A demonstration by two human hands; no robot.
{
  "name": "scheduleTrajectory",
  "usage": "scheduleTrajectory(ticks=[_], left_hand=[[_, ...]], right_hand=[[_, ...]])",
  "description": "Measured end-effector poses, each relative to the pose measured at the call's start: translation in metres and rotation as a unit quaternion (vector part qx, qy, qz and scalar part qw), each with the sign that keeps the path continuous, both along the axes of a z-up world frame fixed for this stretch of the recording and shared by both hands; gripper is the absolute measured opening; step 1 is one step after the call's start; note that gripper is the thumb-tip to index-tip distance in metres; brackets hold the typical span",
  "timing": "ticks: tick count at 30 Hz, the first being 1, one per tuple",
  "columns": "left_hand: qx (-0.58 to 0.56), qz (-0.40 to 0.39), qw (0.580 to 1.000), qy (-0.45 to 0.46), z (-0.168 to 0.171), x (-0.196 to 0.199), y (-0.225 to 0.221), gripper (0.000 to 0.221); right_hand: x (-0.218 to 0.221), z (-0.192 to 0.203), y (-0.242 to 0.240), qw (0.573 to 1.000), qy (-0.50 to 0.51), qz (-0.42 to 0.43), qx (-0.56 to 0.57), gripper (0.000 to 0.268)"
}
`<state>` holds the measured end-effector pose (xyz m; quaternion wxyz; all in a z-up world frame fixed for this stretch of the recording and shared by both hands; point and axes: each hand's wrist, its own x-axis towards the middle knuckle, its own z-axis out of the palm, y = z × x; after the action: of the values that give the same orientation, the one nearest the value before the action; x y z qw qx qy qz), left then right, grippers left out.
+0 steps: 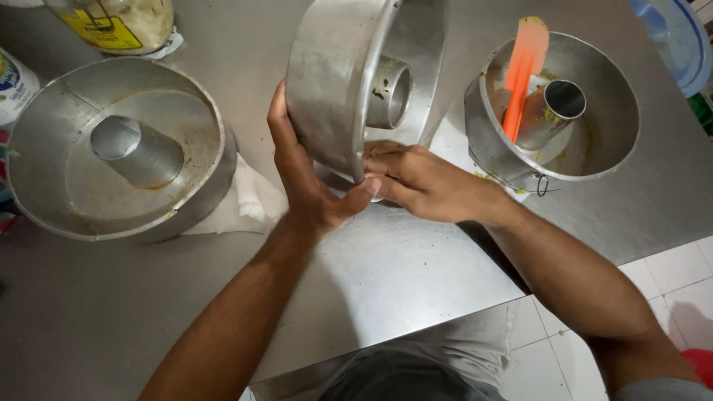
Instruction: Wiping the interior of multiple metal tube cake pans with a paper towel on a stainless steel workbench.
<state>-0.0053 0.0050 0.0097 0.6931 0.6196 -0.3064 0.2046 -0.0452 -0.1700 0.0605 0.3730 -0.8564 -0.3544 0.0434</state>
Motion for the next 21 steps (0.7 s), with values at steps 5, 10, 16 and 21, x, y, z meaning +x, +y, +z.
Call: scheduleTrajectory(ticks=[5,10,16,21], left_hand=[[0.004,0.014,1.000,-0.027,0.002,0.001,-0.001,0.104],[0.011,0.018,1.000,-0.006,-0.001,0.003,0.002,0.105],[0.013,0.011,1.000,0.021,-0.001,0.003,0.002,0.107],[0.011,0.001,1.000,0.018,-0.003,0.003,-0.001,0.107]], right_hand=[[-0.010,-0.010,-0.008,0.953,0.220,-0.010,0.209,0.037],[-0.007,-0.001,0.001,0.980,0.105,0.041,0.161,0.049],[-0.004,-0.001,0.001,0.992,0.014,0.053,0.109,0.054],[-0.004,-0.002,-0.002,0.994,0.009,0.049,0.096,0.055]])
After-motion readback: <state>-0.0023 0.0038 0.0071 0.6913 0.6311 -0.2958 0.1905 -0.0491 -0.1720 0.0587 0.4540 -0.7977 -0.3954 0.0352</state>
